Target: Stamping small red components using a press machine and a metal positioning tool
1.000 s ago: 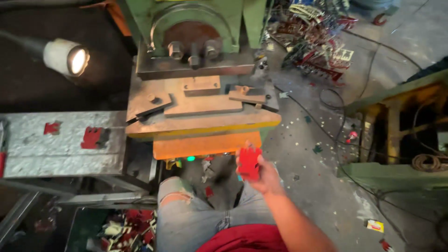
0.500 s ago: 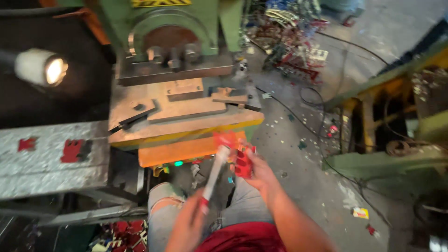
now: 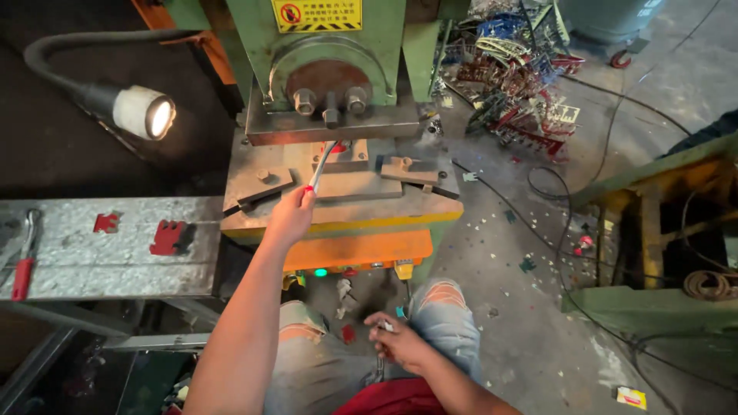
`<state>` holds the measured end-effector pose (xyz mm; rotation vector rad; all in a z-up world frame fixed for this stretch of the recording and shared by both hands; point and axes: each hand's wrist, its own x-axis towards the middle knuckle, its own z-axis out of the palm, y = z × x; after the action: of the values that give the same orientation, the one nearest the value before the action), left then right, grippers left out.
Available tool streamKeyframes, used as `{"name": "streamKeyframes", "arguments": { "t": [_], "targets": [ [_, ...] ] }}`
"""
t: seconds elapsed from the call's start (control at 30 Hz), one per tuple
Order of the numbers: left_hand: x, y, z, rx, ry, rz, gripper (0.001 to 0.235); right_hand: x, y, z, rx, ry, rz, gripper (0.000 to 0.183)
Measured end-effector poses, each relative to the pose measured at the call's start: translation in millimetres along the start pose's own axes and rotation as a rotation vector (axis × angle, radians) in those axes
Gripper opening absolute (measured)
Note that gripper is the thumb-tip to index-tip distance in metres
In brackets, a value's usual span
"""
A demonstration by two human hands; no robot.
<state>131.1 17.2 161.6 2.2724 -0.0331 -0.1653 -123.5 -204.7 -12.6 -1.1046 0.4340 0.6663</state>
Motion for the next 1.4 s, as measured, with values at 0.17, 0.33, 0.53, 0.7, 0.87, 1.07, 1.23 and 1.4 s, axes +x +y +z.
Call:
{"name": "streamKeyframes", "arguments": {
  "t": [0.17,0.33,0.53,0.7,0.87,1.07,1.23,1.4],
  "targets": [
    [-11.4,17.1,-16.9,0.003,-0.016,-0.043,0.043,-6.3,-11.3,-0.2,0.111,0.037,0.062,0.024],
    [-13.6,27.5,-24.1,0.051,-0.053,-0.112,0.049,-4.3,-10.3,0.9,0.057,0.004,0.037,0.024],
    [-3.1,29.5,-8.1,-0.015,-0.052,-0.065,0.039,-6.8,-11.5,1.8,0.100,-0.009,0.045,0.026],
    [-1.9,30.6,17.6,0.061,0.058,-0.034,0.041,-7.6,-9.5,3.5,0.095,0.008,0.056,0.027],
    [-15.6,17.8,28.4,-0.209,0.179,-0.002,0.039,-6.6,-11.7,1.7,0.045,0.017,0.036,0.028],
    [-87.3,-61.6,67.3,-0.724,0.115,-0.017,0.031,-18.9,-5.2,-2.4,0.094,0.016,0.035,0.026],
    [-135.2,-130.0,130.8,-0.802,-0.027,-0.265,0.024,-11.8,-8.3,4.0,0.034,-0.008,0.051,0.028],
    [-175.3,-139.6,153.0,-0.714,-0.028,-0.024,0.068,9.3,2.4,-7.1,0.116,0.012,0.042,0.022]
  ]
}}
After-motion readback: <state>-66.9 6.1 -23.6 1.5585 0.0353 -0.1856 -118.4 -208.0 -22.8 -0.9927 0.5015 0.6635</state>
